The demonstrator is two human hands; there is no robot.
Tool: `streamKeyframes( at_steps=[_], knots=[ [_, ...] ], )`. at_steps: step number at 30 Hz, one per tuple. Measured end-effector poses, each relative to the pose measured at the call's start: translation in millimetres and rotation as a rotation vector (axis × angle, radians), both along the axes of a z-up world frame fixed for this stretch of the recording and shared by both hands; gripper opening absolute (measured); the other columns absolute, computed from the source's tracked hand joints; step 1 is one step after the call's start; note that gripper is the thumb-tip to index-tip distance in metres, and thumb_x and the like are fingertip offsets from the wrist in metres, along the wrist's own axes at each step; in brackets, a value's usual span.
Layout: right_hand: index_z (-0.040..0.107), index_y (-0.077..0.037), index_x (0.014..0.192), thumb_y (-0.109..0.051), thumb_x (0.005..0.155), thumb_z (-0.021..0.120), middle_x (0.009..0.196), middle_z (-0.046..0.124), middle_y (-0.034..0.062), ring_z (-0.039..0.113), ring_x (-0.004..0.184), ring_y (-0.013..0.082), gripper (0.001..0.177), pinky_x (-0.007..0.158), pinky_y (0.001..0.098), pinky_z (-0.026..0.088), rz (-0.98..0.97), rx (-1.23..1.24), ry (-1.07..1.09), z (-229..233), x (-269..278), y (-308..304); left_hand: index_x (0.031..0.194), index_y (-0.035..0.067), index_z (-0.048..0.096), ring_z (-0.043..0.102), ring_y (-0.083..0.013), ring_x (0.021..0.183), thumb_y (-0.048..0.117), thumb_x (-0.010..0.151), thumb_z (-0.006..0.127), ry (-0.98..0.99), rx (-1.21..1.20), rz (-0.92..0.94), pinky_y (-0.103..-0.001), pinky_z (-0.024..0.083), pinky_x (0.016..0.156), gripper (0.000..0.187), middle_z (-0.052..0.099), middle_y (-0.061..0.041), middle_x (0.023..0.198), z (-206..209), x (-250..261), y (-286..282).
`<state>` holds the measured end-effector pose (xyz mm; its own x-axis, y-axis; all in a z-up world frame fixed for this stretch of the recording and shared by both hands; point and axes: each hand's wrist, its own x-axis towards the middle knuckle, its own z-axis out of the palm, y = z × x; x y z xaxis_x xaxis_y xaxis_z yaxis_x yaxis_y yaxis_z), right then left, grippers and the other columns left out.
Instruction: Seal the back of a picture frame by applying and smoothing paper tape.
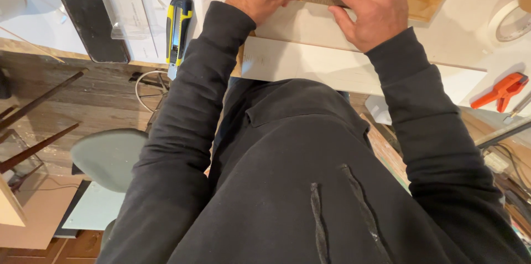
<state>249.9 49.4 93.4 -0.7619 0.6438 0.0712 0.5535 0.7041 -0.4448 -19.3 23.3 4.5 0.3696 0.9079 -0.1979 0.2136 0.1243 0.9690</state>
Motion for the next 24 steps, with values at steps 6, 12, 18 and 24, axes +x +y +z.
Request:
streamKeyframes(
  at_steps=[6,12,18,24],
  knots=[
    [0.071,-0.007,0.127,-0.002,0.086,0.085,0.126,0.061,0.0091,0.057,0.115,0.0307,0.044,0.097,0.0429,0.048,-0.023,0.02,0.028,11,-10,1,0.104,0.0,0.06,0.066,-0.0138,0.068,0.0,0.093,0.076,0.007,-0.01,0.016,-0.03,0.053,0.065,0.02,0.067,-0.006,0.076,-3,1,0],
    [0.071,-0.01,0.132,-0.003,0.087,0.082,0.131,0.061,0.0064,0.057,0.115,0.0287,0.047,0.097,0.0408,0.048,-0.047,-0.001,-0.01,1,0,-3,0.105,0.0,0.059,0.067,-0.0141,0.07,-0.001,0.093,0.075,-0.017,-0.005,0.011,-0.03,0.053,0.066,0.02,0.069,-0.006,0.078,-2,1,-1],
    [0.071,-0.01,0.133,-0.005,0.091,0.086,0.131,0.063,0.0062,0.059,0.112,0.0283,0.044,0.095,0.0412,0.047,-0.045,-0.015,0.024,-5,2,-2,0.106,0.001,0.061,0.069,-0.015,0.069,0.001,0.091,0.075,0.018,0.019,0.003,-0.03,0.054,0.066,0.021,0.071,-0.005,0.078,0,1,0],
    [0.071,-0.01,0.133,-0.006,0.09,0.086,0.128,0.063,0.0066,0.06,0.112,0.0279,0.045,0.095,0.0417,0.047,-0.029,-0.016,0.005,-7,2,-3,0.105,0.002,0.062,0.069,-0.0179,0.068,0.004,0.091,0.077,0.094,0.053,-0.007,-0.032,0.052,0.065,0.021,0.069,-0.005,0.074,2,0,1]
  ],
)
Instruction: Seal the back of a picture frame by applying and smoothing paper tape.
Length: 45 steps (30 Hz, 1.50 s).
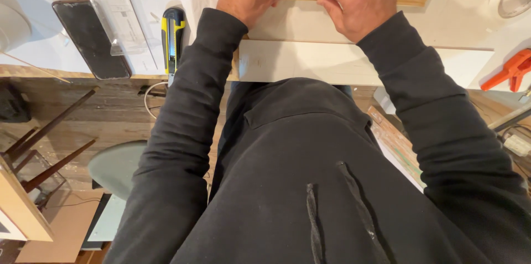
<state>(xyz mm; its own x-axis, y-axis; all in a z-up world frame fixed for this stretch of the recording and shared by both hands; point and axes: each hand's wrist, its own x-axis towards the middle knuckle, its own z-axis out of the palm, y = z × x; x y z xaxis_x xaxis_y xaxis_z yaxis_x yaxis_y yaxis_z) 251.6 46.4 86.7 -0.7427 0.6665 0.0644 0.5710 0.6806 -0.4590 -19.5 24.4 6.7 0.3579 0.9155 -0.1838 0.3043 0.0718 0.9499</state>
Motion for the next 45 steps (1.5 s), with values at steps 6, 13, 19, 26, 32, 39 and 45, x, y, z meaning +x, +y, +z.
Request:
streamKeyframes(
  at_steps=[6,13,19,26,32,39,45],
  knots=[
    [0.071,-0.008,0.128,-0.005,0.086,0.084,0.125,0.063,0.007,0.06,0.11,0.0278,0.044,0.095,0.0429,0.047,0.02,0.069,0.01,11,-8,2,0.107,0.003,0.061,0.07,-0.0182,0.07,0.004,0.092,0.075,-0.025,-0.009,-0.004,-0.032,0.054,0.068,0.021,0.07,-0.005,0.076,3,-1,0],
    [0.072,-0.01,0.134,-0.006,0.092,0.084,0.128,0.064,0.005,0.06,0.115,0.0276,0.044,0.101,0.0436,0.046,0.009,0.006,-0.019,13,-2,1,0.11,0.006,0.063,0.072,-0.0189,0.069,0.006,0.09,0.079,0.018,0.033,0.0,-0.033,0.054,0.065,0.025,0.072,-0.004,0.076,-4,2,-1],
    [0.072,-0.008,0.127,-0.004,0.085,0.084,0.125,0.064,0.0063,0.06,0.115,0.0286,0.043,0.1,0.0429,0.047,0.022,0.037,-0.002,19,-3,1,0.115,0.01,0.067,0.07,-0.0205,0.066,0.015,0.093,0.081,0.128,0.058,0.04,-0.036,0.051,0.061,0.026,0.07,-0.004,0.073,-7,6,-4],
    [0.073,-0.007,0.126,-0.004,0.086,0.086,0.117,0.064,0.0089,0.061,0.105,0.0293,0.042,0.093,0.0429,0.048,-0.004,0.053,-0.001,16,15,0,0.113,0.007,0.062,0.067,-0.0237,0.068,0.022,0.088,0.088,0.183,0.099,-0.011,-0.039,0.049,0.06,0.039,0.067,-0.005,0.074,-4,9,-4],
    [0.07,-0.007,0.127,-0.002,0.087,0.082,0.12,0.063,0.009,0.061,0.108,0.0287,0.042,0.093,0.0391,0.049,-0.018,0.076,-0.073,16,55,-4,0.111,0.007,0.065,0.067,-0.0213,0.066,0.022,0.09,0.086,0.173,0.078,-0.022,-0.037,0.05,0.061,0.034,0.068,-0.003,0.074,-11,10,-5],
    [0.073,-0.007,0.126,-0.004,0.086,0.087,0.111,0.062,0.0085,0.06,0.098,0.0282,0.043,0.089,0.0424,0.047,0.001,0.082,0.009,15,6,-2,0.108,0.005,0.067,0.066,-0.021,0.062,0.022,0.087,0.088,0.177,0.065,-0.046,-0.037,0.049,0.057,0.034,0.068,-0.004,0.072,-9,10,-1],
    [0.073,-0.009,0.124,-0.006,0.083,0.087,0.109,0.062,0.0072,0.06,0.098,0.0284,0.044,0.085,0.0416,0.046,-0.01,0.129,0.011,15,-6,-2,0.108,0.006,0.067,0.065,-0.0216,0.063,0.023,0.087,0.087,0.167,0.063,-0.043,-0.038,0.05,0.058,0.033,0.067,-0.005,0.073,-8,11,-2]
  ],
)
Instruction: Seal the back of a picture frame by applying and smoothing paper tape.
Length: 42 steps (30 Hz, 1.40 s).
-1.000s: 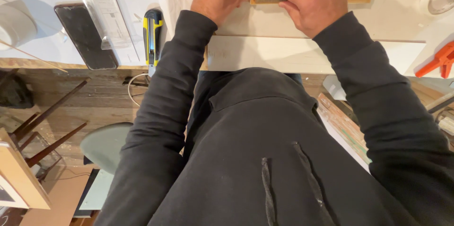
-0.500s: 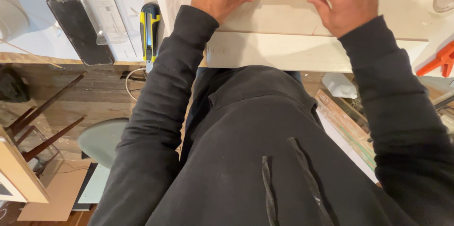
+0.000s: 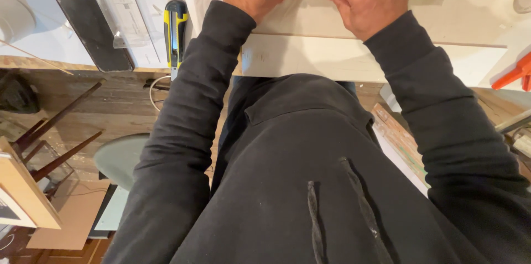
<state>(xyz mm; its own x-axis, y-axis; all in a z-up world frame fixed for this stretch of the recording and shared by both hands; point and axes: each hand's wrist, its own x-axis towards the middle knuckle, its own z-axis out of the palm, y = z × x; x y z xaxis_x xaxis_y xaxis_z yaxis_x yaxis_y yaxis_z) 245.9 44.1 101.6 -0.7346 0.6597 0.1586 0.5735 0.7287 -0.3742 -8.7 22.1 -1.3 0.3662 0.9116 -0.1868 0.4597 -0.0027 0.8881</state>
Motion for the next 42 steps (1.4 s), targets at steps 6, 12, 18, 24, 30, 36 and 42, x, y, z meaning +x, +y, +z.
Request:
streamKeyframes(
  at_steps=[6,12,18,24,30,36,42],
  knots=[
    [0.072,-0.009,0.124,-0.006,0.083,0.087,0.109,0.062,0.0074,0.061,0.098,0.028,0.043,0.087,0.0423,0.047,-0.002,-0.055,0.008,1,2,1,0.098,0.007,0.064,0.066,-0.0274,0.071,0.033,0.095,0.091,0.195,0.068,0.013,-0.041,0.051,0.064,0.037,0.068,-0.006,0.08,-21,-1,-16],
    [0.07,-0.006,0.126,-0.01,0.084,0.088,0.111,0.064,0.0085,0.062,0.099,0.0301,0.045,0.086,0.0413,0.049,-0.028,-0.11,0.017,-6,12,-3,0.14,0.013,0.067,0.063,-0.0321,0.104,0.013,0.087,0.082,0.148,0.49,-0.124,-0.044,0.051,0.084,0.055,0.062,-0.007,0.118,57,0,-9],
    [0.071,-0.006,0.114,-0.01,0.079,0.09,0.118,0.062,0.0136,0.059,0.099,0.0343,0.04,0.082,0.045,0.048,-0.041,-0.07,0.059,7,13,-5,0.128,0.006,0.063,0.06,-0.0256,0.118,0.008,0.091,0.078,0.244,0.758,-0.218,-0.038,0.05,0.098,0.04,0.059,-0.005,0.128,38,-1,-5],
    [0.074,-0.007,0.12,0.007,0.091,0.086,0.13,0.062,0.0099,0.061,0.116,0.0335,0.034,0.096,0.0429,0.052,-0.074,0.029,0.056,-24,21,-18,0.128,0.005,0.063,0.058,-0.0259,0.12,0.008,0.09,0.078,0.218,0.731,-0.211,-0.038,0.049,0.099,0.042,0.057,-0.007,0.135,31,1,-7],
    [0.061,-0.008,0.14,-0.004,0.087,0.09,0.143,0.056,0.0151,0.057,0.123,0.0364,0.061,0.102,0.0458,0.047,-0.072,-0.114,0.054,-11,49,-22,0.121,0.006,0.064,0.056,-0.0256,0.125,0.008,0.084,0.079,0.282,0.736,-0.249,-0.039,0.045,0.102,0.04,0.058,-0.007,0.139,58,3,2],
    [0.05,0.006,0.129,-0.016,0.084,0.096,0.126,0.053,0.022,0.053,0.119,0.0431,0.068,0.1,0.0477,0.047,-0.575,0.003,0.014,-25,155,-46,0.102,0.003,0.059,0.054,-0.0295,0.127,0.024,0.085,0.082,0.357,0.794,-0.359,-0.042,0.044,0.107,0.035,0.056,-0.012,0.137,75,30,19],
    [0.053,-0.006,0.101,-0.036,0.083,0.093,0.1,0.06,0.0103,0.058,0.098,0.0322,0.053,0.085,0.0439,0.047,-0.539,-0.231,-0.13,-59,204,-44,0.131,0.001,0.065,0.056,-0.0275,0.119,0.011,0.085,0.084,0.303,0.683,-0.39,-0.039,0.047,0.105,0.05,0.059,-0.006,0.132,63,64,23]
  ],
)
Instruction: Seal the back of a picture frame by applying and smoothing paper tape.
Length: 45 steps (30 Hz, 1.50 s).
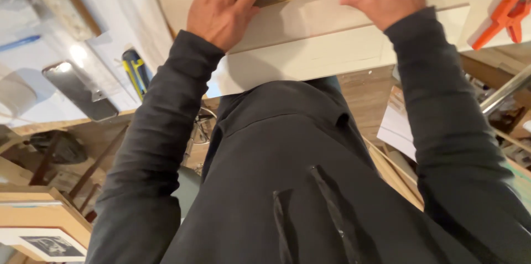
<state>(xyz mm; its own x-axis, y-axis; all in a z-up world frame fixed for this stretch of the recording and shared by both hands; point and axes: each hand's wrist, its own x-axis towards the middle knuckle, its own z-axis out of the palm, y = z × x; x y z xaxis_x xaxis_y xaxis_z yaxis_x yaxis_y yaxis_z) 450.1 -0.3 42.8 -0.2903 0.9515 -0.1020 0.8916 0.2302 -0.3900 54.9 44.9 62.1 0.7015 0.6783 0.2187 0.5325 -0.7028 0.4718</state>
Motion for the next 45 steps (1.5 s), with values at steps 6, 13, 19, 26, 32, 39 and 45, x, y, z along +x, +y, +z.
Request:
streamKeyframes(
  at_steps=[6,13,19,26,32,39,45],
  knots=[
    [0.053,-0.002,0.099,-0.033,0.089,0.098,0.09,0.058,0.0079,0.058,0.088,0.0298,0.056,0.078,0.0425,0.046,-0.019,-0.078,0.215,-5,-4,4,0.128,0.003,0.063,0.058,-0.0284,0.12,0.012,0.084,0.086,-0.044,0.059,0.001,-0.039,0.049,0.102,0.051,0.058,-0.007,0.129,8,61,8],
    [0.053,-0.003,0.09,-0.028,0.092,0.092,0.085,0.057,0.0069,0.064,0.079,0.0241,0.047,0.068,0.039,0.048,-0.04,-0.213,0.303,4,1,18,0.128,0.005,0.064,0.058,-0.0285,0.118,0.013,0.081,0.087,-0.029,0.032,0.007,-0.041,0.048,0.099,0.053,0.059,-0.007,0.133,3,110,10],
    [0.055,-0.004,0.084,-0.029,0.095,0.089,0.08,0.064,0.0084,0.07,0.08,0.0233,0.044,0.064,0.0363,0.05,0.033,-0.25,0.337,5,7,28,0.128,0.005,0.064,0.058,-0.0282,0.118,0.015,0.081,0.087,-0.001,0.027,0.023,-0.041,0.049,0.099,0.053,0.058,-0.006,0.133,3,121,11],
    [0.059,-0.002,0.088,-0.024,0.096,0.089,0.083,0.066,0.0082,0.07,0.08,0.0239,0.038,0.067,0.0368,0.052,0.045,-0.259,0.321,-4,13,28,0.131,0.006,0.064,0.058,-0.028,0.117,0.016,0.084,0.087,0.021,0.016,0.033,-0.041,0.049,0.099,0.053,0.059,-0.006,0.132,-1,134,10],
    [0.061,-0.002,0.092,-0.019,0.093,0.087,0.084,0.065,0.0065,0.067,0.076,0.0226,0.032,0.068,0.0362,0.052,0.027,-0.267,0.388,-2,12,29,0.133,0.006,0.063,0.058,-0.0279,0.117,0.017,0.085,0.088,0.032,0.007,0.028,-0.041,0.049,0.099,0.055,0.059,-0.006,0.132,-1,137,11],
    [0.063,-0.003,0.094,-0.024,0.099,0.09,0.086,0.068,0.0084,0.067,0.075,0.0248,0.035,0.071,0.0365,0.054,0.015,-0.298,0.347,-8,11,27,0.134,0.005,0.062,0.059,-0.027,0.115,0.016,0.086,0.088,0.031,0.02,0.013,-0.041,0.049,0.098,0.056,0.059,-0.005,0.131,-7,145,11],
    [0.062,0.002,0.099,-0.022,0.096,0.088,0.093,0.07,0.0126,0.069,0.083,0.0272,0.036,0.075,0.0372,0.054,0.078,-0.264,0.4,-9,21,28,0.131,0.005,0.063,0.059,-0.0275,0.114,0.014,0.084,0.087,0.042,0.015,-0.007,-0.041,0.049,0.097,0.054,0.059,-0.005,0.129,-3,146,13]
  ],
)
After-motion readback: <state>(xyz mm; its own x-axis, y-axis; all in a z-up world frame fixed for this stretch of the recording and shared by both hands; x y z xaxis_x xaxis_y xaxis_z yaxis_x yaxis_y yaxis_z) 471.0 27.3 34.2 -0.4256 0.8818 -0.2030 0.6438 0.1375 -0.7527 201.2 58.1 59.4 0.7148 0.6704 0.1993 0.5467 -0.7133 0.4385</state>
